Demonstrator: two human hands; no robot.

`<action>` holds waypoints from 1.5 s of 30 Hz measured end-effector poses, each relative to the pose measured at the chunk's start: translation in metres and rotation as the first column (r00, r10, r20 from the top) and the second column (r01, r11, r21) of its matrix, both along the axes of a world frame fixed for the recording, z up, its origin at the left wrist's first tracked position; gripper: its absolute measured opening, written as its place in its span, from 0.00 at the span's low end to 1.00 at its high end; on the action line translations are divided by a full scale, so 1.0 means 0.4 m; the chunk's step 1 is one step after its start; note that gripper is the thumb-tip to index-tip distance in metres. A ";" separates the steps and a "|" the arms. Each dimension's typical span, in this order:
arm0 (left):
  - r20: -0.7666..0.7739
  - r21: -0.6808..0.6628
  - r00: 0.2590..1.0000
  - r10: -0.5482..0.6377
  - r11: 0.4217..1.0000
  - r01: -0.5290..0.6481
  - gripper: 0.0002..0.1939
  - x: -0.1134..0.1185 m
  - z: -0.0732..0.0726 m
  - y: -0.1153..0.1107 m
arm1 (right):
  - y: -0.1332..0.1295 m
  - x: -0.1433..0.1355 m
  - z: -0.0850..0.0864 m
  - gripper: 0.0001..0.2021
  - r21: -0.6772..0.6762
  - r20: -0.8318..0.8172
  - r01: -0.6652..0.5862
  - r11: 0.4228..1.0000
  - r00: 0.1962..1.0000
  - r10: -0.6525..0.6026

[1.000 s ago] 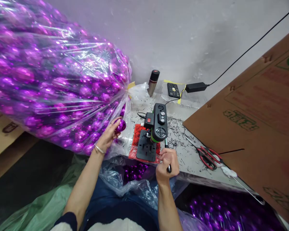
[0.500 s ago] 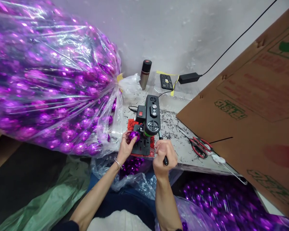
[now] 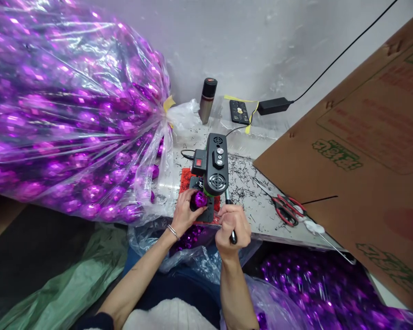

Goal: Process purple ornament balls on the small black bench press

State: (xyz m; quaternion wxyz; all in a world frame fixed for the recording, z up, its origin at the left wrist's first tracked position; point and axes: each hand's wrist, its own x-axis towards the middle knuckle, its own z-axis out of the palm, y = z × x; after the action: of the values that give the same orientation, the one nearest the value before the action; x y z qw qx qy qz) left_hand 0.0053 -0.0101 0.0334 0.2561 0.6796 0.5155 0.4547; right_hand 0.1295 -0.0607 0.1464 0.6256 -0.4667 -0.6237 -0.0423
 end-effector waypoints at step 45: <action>0.019 0.006 0.998 -0.060 0.998 0.060 0.28 0.015 -0.018 0.021 | 0.026 -0.019 -0.086 0.17 0.087 -0.101 0.056 0.995 0.994 -0.047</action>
State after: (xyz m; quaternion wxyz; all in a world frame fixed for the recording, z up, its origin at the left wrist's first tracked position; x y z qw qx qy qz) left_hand 0.0114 -0.0018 0.0264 0.2727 0.6910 0.4912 0.4550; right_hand 0.1217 -0.0505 0.1120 0.6749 -0.4555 -0.5771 -0.0633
